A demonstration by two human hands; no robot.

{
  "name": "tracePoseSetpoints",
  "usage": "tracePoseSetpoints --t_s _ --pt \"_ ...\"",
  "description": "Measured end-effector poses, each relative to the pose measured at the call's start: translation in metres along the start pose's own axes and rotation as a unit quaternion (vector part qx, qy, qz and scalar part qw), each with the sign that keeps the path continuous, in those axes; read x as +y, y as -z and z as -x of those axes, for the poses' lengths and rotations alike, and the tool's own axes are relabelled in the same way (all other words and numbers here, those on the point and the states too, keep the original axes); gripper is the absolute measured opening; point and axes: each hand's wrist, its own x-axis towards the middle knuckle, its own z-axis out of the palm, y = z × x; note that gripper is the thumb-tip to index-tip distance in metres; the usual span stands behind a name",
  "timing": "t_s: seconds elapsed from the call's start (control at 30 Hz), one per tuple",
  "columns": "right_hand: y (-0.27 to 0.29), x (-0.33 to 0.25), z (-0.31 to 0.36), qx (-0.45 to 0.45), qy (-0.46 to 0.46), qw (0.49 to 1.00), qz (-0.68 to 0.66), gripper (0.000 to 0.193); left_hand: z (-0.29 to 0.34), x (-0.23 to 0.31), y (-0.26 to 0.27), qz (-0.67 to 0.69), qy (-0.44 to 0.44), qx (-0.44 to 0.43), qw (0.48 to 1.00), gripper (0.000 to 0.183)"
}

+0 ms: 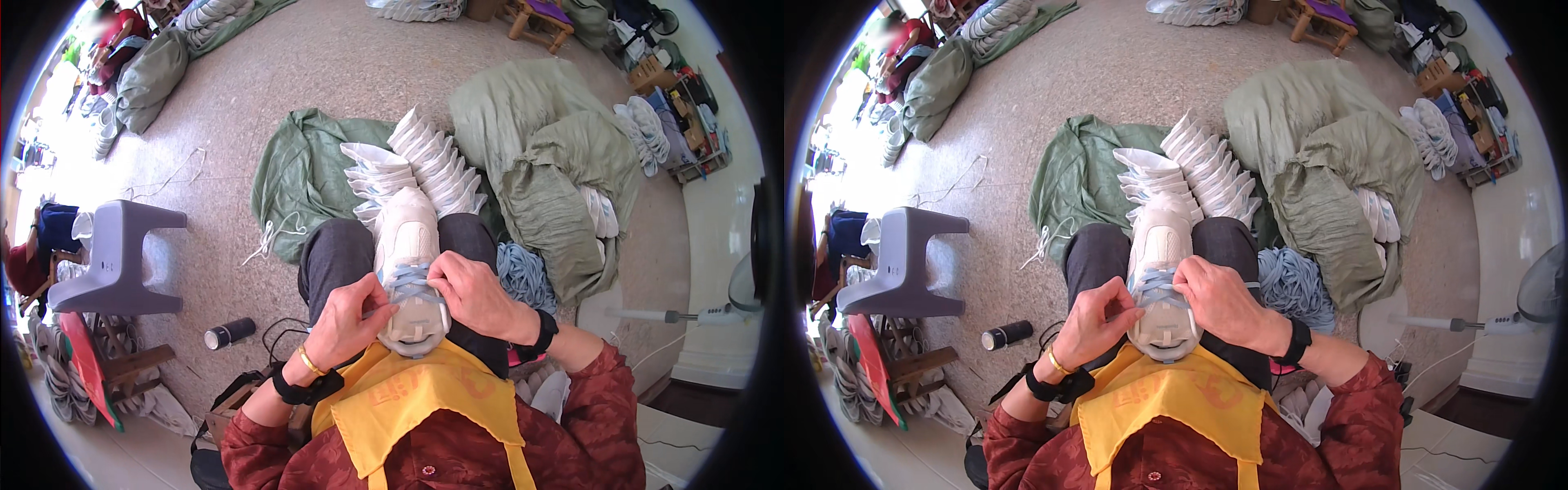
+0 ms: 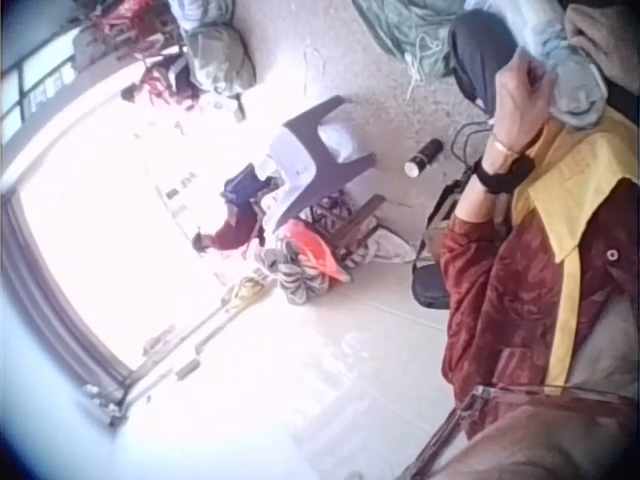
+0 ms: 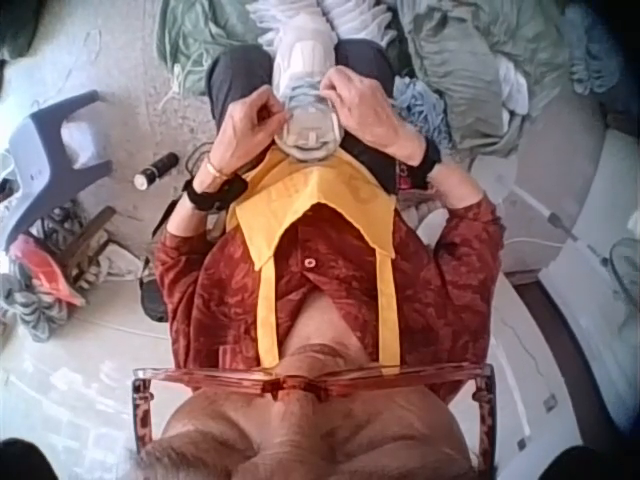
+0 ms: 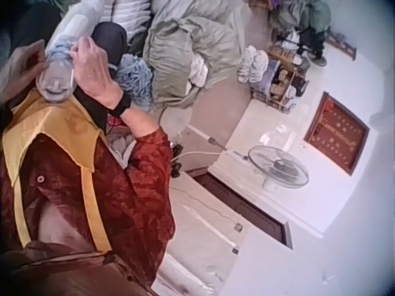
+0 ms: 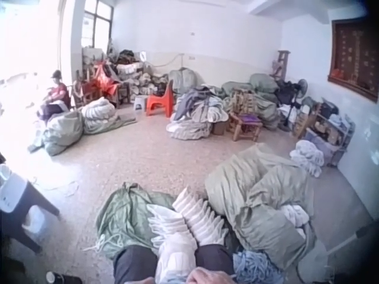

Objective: Lacing a white sneaker in a workshop environment.

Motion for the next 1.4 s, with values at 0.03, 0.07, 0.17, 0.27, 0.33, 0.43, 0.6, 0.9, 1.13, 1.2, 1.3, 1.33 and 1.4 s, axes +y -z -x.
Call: tracePoseSetpoints --t_s 0.03,0.07,0.17,0.27,0.33,0.43,0.6,0.9,1.13,1.2,1.3,1.33,1.4 --pt "-0.001 -0.002 -0.001 0.021 0.007 1.000 0.013 0.009 -0.001 0.001 0.000 -0.004 -0.006 0.000 1.000 0.021" --pt "0.001 -0.001 -0.003 0.021 0.006 1.000 0.013 0.009 -0.001 0.002 0.001 -0.008 -0.012 -0.001 1.000 0.021" --pt "0.009 0.003 -0.016 -0.071 -0.133 0.982 -0.118 0.013 -0.003 0.004 0.001 -0.007 -0.011 -0.004 1.000 0.021" --pt "0.020 -0.004 -0.026 -0.133 -0.224 0.948 -0.185 0.013 -0.004 0.002 0.000 -0.008 -0.032 -0.003 0.999 0.021" --pt "0.024 -0.010 -0.026 -0.111 -0.163 0.975 -0.106 0.012 -0.003 0.000 -0.001 -0.006 -0.041 0.005 0.999 0.021" --pt "0.022 -0.006 -0.024 -0.104 -0.148 0.980 -0.088 0.012 -0.003 -0.001 -0.001 0.000 -0.052 0.012 0.999 0.021" --pt "0.020 0.023 -0.037 -0.188 -0.188 0.961 -0.081 0.017 -0.004 0.000 0.001 -0.005 -0.053 0.003 0.999 0.021" --pt "0.021 -0.001 -0.023 -0.181 -0.153 0.967 -0.092 0.024 0.006 0.011 0.010 -0.163 -0.200 0.011 0.966 0.020" --pt "0.017 -0.014 -0.011 -0.105 -0.134 0.983 -0.070 0.028 0.020 0.013 0.026 -0.263 -0.250 0.000 0.932 0.019" --pt "0.015 -0.010 -0.006 -0.089 -0.139 0.983 -0.084 0.027 0.025 0.010 0.030 -0.289 -0.249 -0.002 0.924 0.018" --pt "0.017 -0.009 0.006 -0.071 -0.153 0.980 -0.109 0.025 0.028 0.004 0.029 -0.309 -0.254 -0.002 0.917 0.017" --pt "0.018 -0.010 0.010 -0.069 -0.164 0.977 -0.120 0.023 0.028 0.002 0.028 -0.304 -0.251 0.002 0.919 0.016" --pt "0.019 -0.013 0.019 -0.063 -0.163 0.978 -0.115 0.020 0.027 0.000 0.025 -0.300 -0.249 0.003 0.921 0.016"
